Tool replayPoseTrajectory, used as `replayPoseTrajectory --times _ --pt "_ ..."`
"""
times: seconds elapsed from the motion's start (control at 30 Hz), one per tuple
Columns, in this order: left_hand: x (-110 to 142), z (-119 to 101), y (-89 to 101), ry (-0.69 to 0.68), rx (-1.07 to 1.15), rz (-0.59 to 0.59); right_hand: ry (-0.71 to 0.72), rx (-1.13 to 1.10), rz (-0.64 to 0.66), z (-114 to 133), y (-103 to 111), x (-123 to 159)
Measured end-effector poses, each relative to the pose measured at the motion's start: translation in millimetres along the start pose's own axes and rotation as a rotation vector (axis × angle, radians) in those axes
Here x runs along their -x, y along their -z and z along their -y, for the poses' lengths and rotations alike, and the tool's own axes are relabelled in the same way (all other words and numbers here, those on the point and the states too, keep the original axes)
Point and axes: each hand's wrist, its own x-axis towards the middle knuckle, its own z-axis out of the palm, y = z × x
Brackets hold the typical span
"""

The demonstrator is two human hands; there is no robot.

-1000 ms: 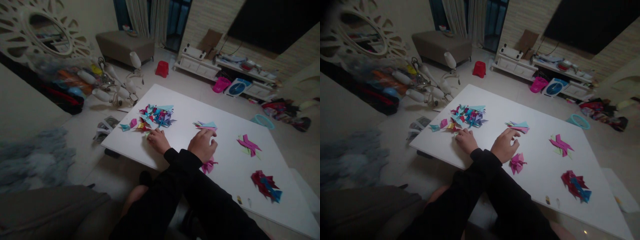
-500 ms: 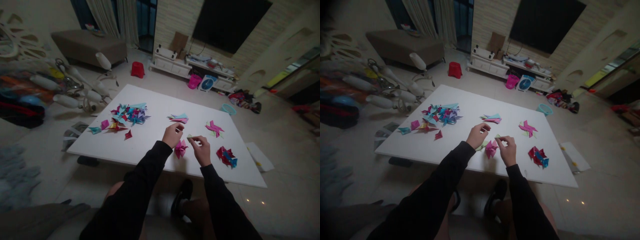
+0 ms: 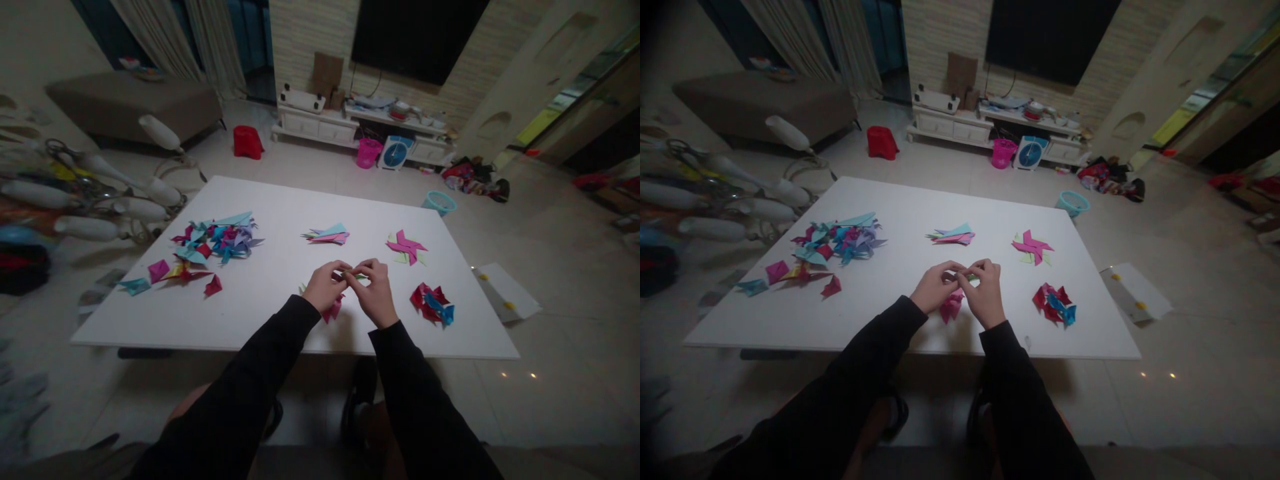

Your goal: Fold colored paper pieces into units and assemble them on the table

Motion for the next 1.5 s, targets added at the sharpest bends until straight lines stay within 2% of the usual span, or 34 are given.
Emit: replayPoseTrajectory --times 0.23,0.43,0.63,1.07,1.33,1.5 --pt "-0.9 0.0 -1.5 0.018 0.111 -0.125 -0.026 -0.007 -0.073 2.4 7.4 0.2" --pt "-5.2 18.7 1.3 0.047 0.107 -0.199 -0.010 0.013 -0.016 -4.4 -0.7 -1.0" --pt "-15.3 29.6 2.4 0.056 0.092 -0.193 -0.027 0.051 0.027 -13.0 -3.1 -5.1" --pt "-12.6 21.8 1.6 0.036 0.066 -0.191 -0.007 0.056 0.038 -19.0 -7.8 -7.0" --pt "-9.2 20.1 6.6 0.110 0.204 -0.184 -0.015 0.044 0.034 -19.4 -4.1 -4.0" --pt "-9.9 20.9 8.5 0.102 0.189 -0.174 -0.011 0.036 0.048 -20.2 -6.1 -5.3"
